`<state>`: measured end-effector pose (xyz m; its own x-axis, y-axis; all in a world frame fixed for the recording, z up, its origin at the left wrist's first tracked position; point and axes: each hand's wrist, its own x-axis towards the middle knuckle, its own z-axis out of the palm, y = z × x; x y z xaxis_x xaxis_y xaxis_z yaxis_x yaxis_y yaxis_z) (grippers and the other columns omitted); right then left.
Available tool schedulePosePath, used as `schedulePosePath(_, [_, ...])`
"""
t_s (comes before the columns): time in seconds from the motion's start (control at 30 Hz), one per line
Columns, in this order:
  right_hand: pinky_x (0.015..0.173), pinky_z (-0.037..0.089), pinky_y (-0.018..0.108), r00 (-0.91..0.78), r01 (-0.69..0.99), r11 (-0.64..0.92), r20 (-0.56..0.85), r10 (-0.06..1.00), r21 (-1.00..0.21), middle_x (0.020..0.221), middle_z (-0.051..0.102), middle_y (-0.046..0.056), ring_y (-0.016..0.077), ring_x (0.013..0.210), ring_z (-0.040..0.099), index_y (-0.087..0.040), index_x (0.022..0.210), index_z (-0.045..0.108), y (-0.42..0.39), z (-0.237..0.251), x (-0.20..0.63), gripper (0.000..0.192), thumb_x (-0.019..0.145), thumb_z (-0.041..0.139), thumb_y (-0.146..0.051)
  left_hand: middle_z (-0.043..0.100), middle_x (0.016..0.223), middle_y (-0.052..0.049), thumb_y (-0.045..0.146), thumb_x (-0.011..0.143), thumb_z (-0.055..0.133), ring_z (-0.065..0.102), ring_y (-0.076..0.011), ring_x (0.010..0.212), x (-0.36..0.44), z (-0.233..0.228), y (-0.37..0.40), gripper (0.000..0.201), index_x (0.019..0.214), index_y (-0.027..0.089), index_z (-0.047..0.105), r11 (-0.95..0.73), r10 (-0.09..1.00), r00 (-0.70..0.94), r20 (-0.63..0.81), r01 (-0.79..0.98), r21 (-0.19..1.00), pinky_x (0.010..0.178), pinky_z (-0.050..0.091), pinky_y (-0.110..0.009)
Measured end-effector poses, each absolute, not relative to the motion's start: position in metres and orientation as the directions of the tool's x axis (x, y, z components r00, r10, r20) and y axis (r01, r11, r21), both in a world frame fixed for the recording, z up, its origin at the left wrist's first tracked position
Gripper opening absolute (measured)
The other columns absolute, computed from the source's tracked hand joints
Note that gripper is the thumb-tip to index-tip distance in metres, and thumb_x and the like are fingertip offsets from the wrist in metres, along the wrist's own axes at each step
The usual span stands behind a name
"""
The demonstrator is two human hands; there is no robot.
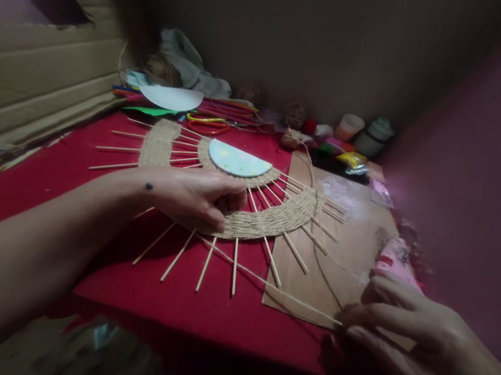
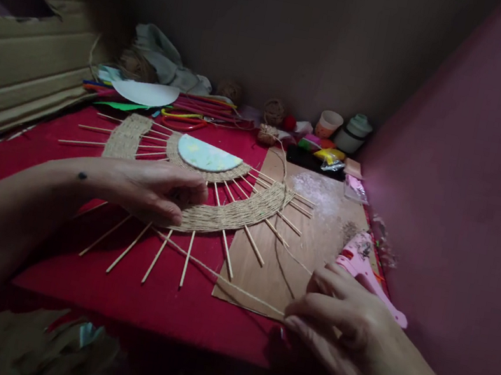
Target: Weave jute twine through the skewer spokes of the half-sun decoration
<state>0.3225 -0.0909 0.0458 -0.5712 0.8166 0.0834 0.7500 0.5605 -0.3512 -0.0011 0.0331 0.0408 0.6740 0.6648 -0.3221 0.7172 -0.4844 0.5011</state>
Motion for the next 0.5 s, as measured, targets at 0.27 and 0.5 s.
schedulePosePath(0.27, [0.054,0.045,0.025,-0.371,0.867,0.436,0.272,0.888,-0.241,0.067,0.064,0.004,0.0138,0.059,0.058,-0.02,0.068,0.065,-0.071,0.041,0.32,0.032,0.089,0.049,-0.038,0.056,0.079,0.0,0.021,0.068,0.055,0.049,-0.013,0.068,0.0,0.04,0.033,0.02,0.087,0.019,0.052,-0.428,0.671,0.649,-0.358,0.734,0.528,0.056,0.037,-0.02])
schedulePosePath(0.5, [0.047,0.042,0.027,-0.119,0.955,0.163,0.182,0.976,-0.247,0.063,0.069,-0.001,0.018,0.055,0.063,-0.027,0.076,0.069,-0.059,0.023,0.323,0.023,0.081,0.054,-0.043,0.056,0.082,-0.001,0.02,0.066,0.054,0.049,-0.0133,0.069,0.004,0.043,0.032,0.02,0.086,0.018,0.052,-0.414,0.674,0.639,-0.372,0.743,0.526,0.059,0.037,-0.021])
